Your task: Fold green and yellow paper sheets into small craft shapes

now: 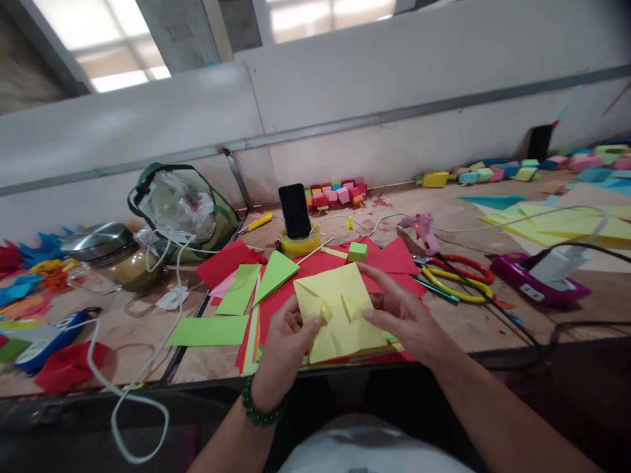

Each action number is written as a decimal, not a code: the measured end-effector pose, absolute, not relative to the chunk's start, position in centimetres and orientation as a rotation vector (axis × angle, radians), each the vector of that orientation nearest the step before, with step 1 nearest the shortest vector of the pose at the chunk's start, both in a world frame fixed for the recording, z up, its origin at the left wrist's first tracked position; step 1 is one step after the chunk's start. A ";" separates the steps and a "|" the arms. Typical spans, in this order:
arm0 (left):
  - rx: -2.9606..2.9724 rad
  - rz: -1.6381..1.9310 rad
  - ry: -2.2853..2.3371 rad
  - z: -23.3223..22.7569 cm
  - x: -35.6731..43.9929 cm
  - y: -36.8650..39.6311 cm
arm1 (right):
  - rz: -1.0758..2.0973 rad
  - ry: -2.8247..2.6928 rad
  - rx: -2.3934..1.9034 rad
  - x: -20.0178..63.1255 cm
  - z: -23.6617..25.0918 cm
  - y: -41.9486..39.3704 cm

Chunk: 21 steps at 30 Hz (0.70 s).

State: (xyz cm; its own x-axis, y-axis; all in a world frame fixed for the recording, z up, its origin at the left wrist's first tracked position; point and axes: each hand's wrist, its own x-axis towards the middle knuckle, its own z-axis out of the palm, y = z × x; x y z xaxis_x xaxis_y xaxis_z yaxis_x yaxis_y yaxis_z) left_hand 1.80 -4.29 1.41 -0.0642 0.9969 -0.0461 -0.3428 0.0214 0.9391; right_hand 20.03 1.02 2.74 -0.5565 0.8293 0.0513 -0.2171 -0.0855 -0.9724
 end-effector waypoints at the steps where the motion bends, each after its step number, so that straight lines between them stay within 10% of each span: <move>1: 0.895 1.376 0.994 1.2 1.8 -4.3 | 1.770 -1.396 -0.702 19.9 2.7 1.0; 12: 0.825 1.350 0.972 1.2 2.0 -4.3 | 1.634 -1.460 -0.867 18.6 1.8 0.9; 21: 0.913 1.558 1.127 1.6 1.6 -4.0 | 0.634 -2.236 -0.699 21.8 1.0 1.2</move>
